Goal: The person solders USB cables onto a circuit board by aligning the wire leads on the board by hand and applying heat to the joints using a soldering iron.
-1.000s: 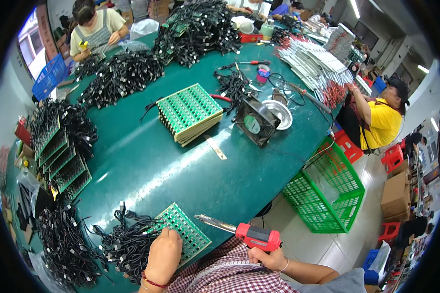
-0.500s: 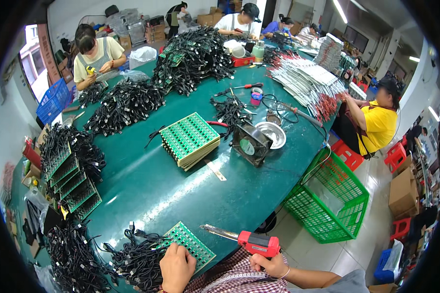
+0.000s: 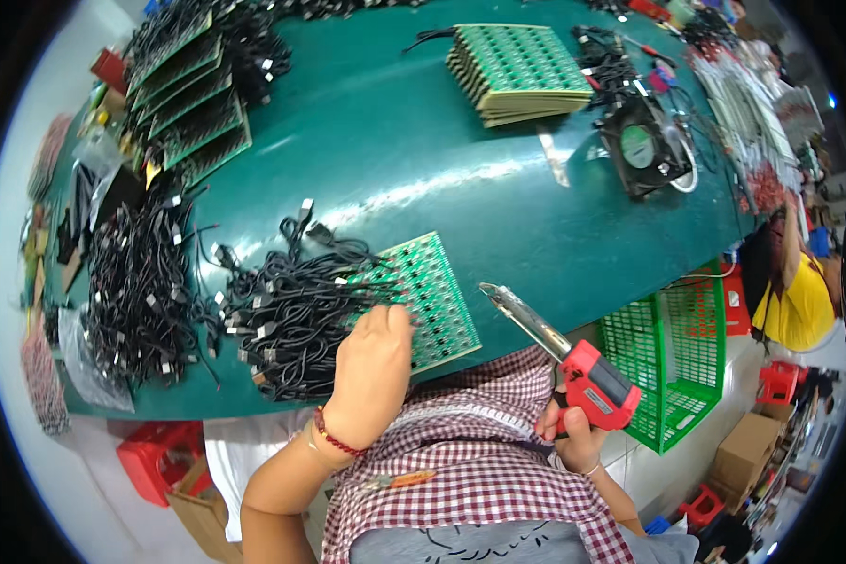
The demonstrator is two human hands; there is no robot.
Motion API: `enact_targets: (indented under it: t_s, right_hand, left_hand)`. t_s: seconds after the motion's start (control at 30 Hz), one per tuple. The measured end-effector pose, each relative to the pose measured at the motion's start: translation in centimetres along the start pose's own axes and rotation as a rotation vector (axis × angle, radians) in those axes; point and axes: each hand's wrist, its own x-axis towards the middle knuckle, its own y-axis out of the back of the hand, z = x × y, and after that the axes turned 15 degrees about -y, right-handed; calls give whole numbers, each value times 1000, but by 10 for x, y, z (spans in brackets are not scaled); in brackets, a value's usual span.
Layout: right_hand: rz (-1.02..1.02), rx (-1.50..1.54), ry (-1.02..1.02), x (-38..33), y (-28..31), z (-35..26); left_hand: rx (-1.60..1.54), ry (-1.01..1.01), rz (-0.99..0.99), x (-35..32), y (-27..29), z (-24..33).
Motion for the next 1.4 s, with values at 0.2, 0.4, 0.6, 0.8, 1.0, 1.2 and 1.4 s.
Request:
enact_targets:
  t_s: [0.2, 0.4, 0.6, 0.8, 1.0, 1.2, 1.4]
  right_hand:
    - [-126, -52, -89, -4, 2, 15]
    - [-238, -113, -115, -10, 13, 27]
    - [-265, -165, -183, -10, 13, 25]
    - [-242, -153, -215, -9, 10, 25]
    - [-262, -237, -204, -7, 11, 24]
    - [-310, -274, -196, -6, 15, 28]
    - [-278, -165, -199, -10, 10, 23]
  left_hand:
    - [-142, 26, 12, -2, 2, -9]
    - [-81, 14, -8, 3, 3, -6]
    - [-67, -20, -14, 10, 3, -12]
    - [-49, -4, -33, 12, 2, -11]
    - [-34, 22, -34, 10, 0, -9]
    - [-35, 25, -30, 10, -1, -8]
    - [-37, 23, -30, 9, -1, -8]
